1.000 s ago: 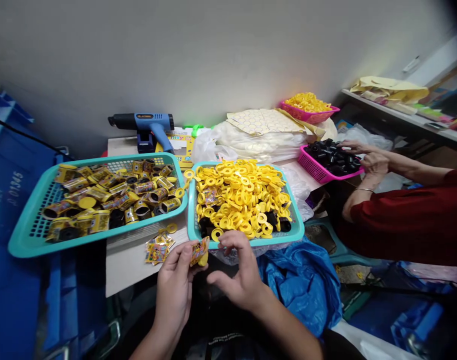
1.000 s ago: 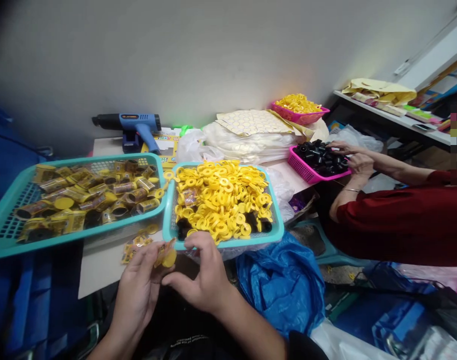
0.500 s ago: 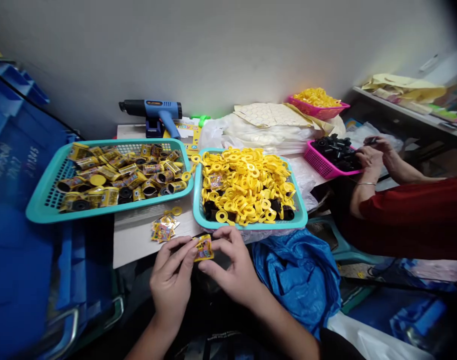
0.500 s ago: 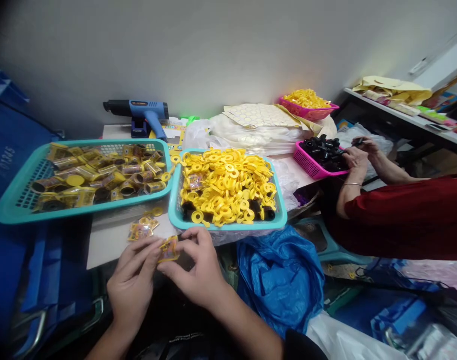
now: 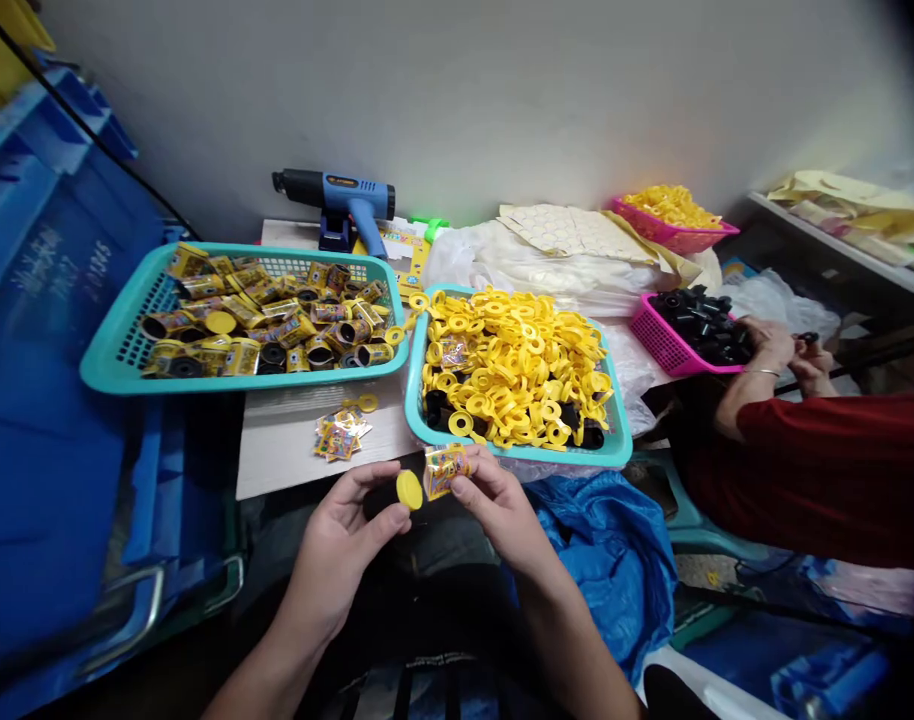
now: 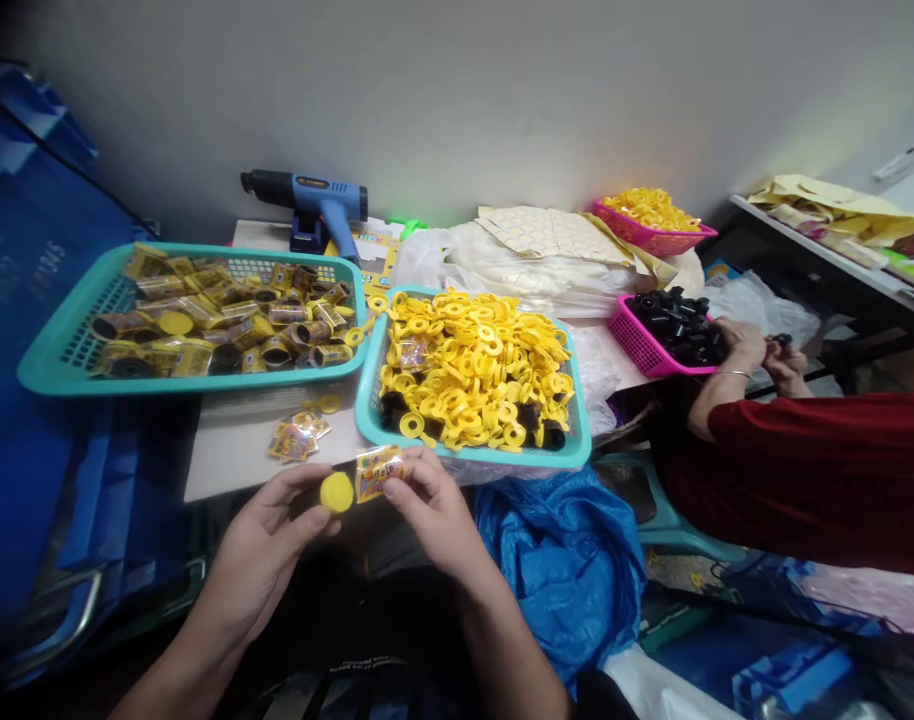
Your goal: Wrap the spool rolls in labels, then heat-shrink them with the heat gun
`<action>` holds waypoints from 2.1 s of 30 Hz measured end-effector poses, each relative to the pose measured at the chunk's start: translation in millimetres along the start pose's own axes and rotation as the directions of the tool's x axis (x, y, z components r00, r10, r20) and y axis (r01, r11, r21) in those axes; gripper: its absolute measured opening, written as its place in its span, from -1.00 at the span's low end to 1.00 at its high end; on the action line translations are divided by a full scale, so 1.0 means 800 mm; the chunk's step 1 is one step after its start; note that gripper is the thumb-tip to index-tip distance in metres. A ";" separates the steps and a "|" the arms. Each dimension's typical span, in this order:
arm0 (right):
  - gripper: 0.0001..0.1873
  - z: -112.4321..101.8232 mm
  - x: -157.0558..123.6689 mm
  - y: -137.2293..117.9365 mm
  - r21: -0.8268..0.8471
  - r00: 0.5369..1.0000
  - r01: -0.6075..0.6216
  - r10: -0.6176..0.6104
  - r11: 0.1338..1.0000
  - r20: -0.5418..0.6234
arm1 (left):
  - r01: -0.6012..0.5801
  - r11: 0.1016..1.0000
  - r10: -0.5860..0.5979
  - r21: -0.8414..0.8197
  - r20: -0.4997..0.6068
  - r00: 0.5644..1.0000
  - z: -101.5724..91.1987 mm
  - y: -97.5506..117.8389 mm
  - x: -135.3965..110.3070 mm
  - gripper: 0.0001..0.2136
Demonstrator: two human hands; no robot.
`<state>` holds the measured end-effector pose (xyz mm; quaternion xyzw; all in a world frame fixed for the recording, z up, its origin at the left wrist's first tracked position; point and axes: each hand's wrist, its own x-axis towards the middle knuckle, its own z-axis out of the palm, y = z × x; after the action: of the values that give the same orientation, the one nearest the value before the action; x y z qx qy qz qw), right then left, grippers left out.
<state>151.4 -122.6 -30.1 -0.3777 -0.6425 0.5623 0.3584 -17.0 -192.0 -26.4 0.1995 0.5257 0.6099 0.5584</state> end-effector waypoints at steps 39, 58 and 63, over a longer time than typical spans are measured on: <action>-0.73 0.007 -0.001 0.002 0.214 0.965 -0.101 0.043 0.972 0.260 | -0.195 0.923 0.142 0.331 0.178 0.974 -0.005 0.008 -0.001 -0.78; -0.79 -0.009 0.020 -0.007 -0.044 0.908 0.185 -0.154 0.982 0.389 | -0.374 0.868 0.342 0.326 0.151 0.927 -0.006 -0.007 -0.005 -0.83; -0.79 -0.014 0.028 -0.011 -0.093 0.865 0.226 -0.156 0.970 0.476 | -0.193 0.944 0.195 0.268 0.021 0.981 -0.004 -0.015 -0.005 -0.82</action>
<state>150.2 -98.8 -19.8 -0.1914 -0.7831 0.5495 0.2193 -12.7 -199.1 -36.7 0.3222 0.5830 0.5856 0.4619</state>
